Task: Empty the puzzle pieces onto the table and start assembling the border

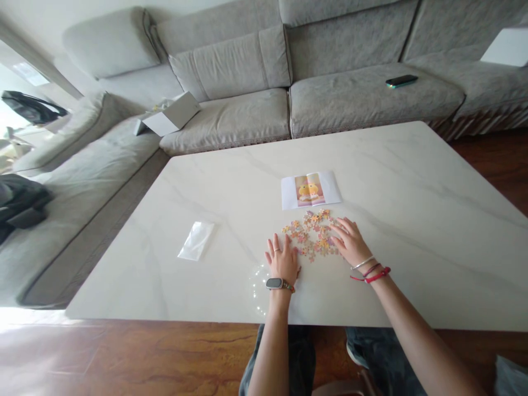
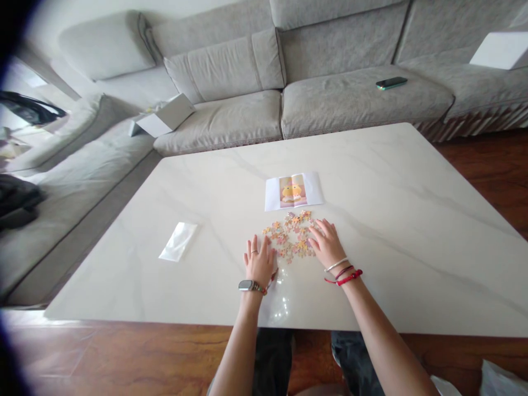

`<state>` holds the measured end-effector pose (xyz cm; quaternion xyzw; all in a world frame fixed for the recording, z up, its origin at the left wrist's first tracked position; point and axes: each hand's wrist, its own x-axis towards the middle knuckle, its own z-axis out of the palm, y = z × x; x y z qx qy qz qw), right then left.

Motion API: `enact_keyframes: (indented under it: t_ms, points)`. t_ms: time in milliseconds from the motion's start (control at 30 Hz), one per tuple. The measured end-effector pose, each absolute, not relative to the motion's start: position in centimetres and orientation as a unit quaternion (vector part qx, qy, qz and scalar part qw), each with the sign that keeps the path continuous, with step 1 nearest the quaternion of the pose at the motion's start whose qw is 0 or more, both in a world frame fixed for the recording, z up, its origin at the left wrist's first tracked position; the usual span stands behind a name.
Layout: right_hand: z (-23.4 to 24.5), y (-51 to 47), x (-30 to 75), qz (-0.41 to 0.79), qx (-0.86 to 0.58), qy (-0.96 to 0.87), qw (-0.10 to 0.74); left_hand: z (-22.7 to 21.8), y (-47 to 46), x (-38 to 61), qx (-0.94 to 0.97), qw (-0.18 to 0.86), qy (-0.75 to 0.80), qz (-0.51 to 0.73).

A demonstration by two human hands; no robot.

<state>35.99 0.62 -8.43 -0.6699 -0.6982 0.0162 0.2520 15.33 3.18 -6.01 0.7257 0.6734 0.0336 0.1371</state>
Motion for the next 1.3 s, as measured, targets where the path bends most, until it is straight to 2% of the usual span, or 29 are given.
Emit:
enact_keyframes:
  t_ms: [133,300,433,533,633,1033,1300]
  points:
    - [-7.7,-0.7,35.7,0.028,-0.644,-0.706,0.294,-5.5,4.2,14.2,0.727,0.133,0.667,0.093]
    - [-7.0,-1.1,34.9,0.052,-0.650,-0.694,0.304,-4.8,5.0,13.6,0.716,0.183,0.656,0.155]
    - [-6.5,1.0,34.6,0.095,-0.658,-0.699,0.263,-4.3,5.3,13.8,0.715,0.219,0.646,0.155]
    - [-6.5,2.6,34.5,0.129,-0.654,-0.715,0.212,-4.1,6.0,13.4,0.705,0.222,0.657,0.151]
    - [-6.8,3.1,34.6,0.137,-0.661,-0.712,0.196,-4.3,7.0,12.9,0.697,0.218,0.666,0.150]
    - [-7.3,2.4,34.4,0.171,-0.679,-0.661,0.268,-5.9,8.2,15.1,0.714,0.216,0.637,0.194]
    - [-6.1,1.9,36.5,0.348,-0.679,-0.517,0.389,-7.0,9.0,16.6,0.696,0.198,0.660,0.204]
